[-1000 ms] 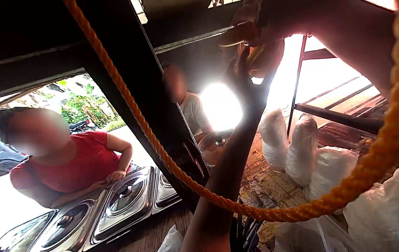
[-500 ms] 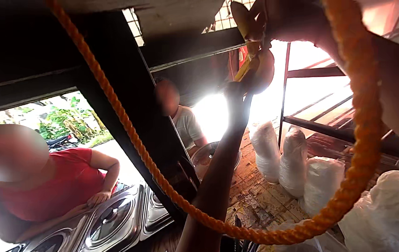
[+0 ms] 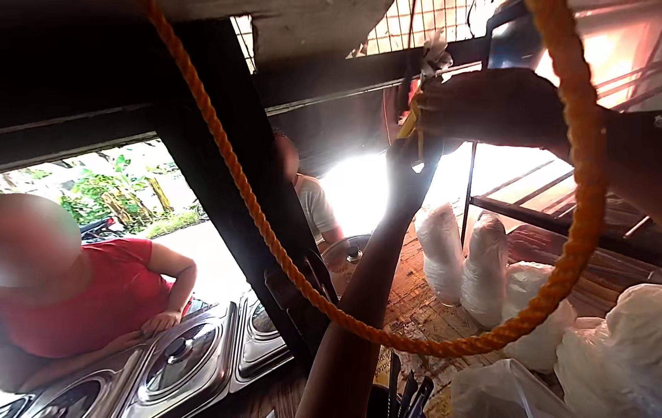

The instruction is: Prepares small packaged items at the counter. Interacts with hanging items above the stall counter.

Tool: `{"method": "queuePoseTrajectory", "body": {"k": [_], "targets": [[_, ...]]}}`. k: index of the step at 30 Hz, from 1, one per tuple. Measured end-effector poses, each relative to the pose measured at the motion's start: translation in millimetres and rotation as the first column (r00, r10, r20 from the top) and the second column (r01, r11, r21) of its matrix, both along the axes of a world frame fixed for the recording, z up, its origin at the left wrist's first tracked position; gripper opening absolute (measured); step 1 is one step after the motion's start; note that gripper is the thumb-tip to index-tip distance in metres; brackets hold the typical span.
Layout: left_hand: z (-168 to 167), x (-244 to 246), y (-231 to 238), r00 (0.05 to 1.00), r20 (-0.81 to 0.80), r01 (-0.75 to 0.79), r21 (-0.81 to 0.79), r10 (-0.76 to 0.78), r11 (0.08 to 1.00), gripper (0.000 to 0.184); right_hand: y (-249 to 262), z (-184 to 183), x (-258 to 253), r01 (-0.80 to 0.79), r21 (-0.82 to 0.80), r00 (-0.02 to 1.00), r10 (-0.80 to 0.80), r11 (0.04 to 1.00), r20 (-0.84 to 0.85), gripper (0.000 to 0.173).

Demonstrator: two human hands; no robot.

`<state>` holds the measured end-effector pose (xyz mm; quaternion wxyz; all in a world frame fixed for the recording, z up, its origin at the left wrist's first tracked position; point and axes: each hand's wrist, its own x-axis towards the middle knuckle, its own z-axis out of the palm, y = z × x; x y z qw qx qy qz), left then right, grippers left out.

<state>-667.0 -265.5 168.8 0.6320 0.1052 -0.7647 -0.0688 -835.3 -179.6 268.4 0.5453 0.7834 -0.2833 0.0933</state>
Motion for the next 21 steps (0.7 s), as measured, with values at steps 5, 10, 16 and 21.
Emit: {"method": "queuePoseTrajectory", "body": {"k": [5,10,16,21], "targets": [[-8.2,38.3,29.8,0.98,-0.146,0.178,0.347,-0.134,0.921,0.033,18.7,-32.4,10.8,-0.142,-0.187,0.989,0.148,0.972,0.02,0.032],[0.6,55.0,66.4,0.78,-0.005,0.444,0.709,-0.626,0.548,0.024,28.1,-48.4,13.1,-0.174,-0.121,0.985,0.175,0.977,-0.003,0.029],[-17.8,61.3,60.5,0.951,-0.091,0.3,0.497,-0.295,0.814,0.016,13.3,-40.4,-9.2,-0.047,0.05,0.944,0.028,0.998,0.33,0.036],[-2.2,38.6,46.8,0.966,-0.002,-0.238,0.384,0.259,0.892,0.044,-2.0,-39.0,-10.2,0.108,-0.044,0.977,-0.098,0.993,0.191,0.039]]}}
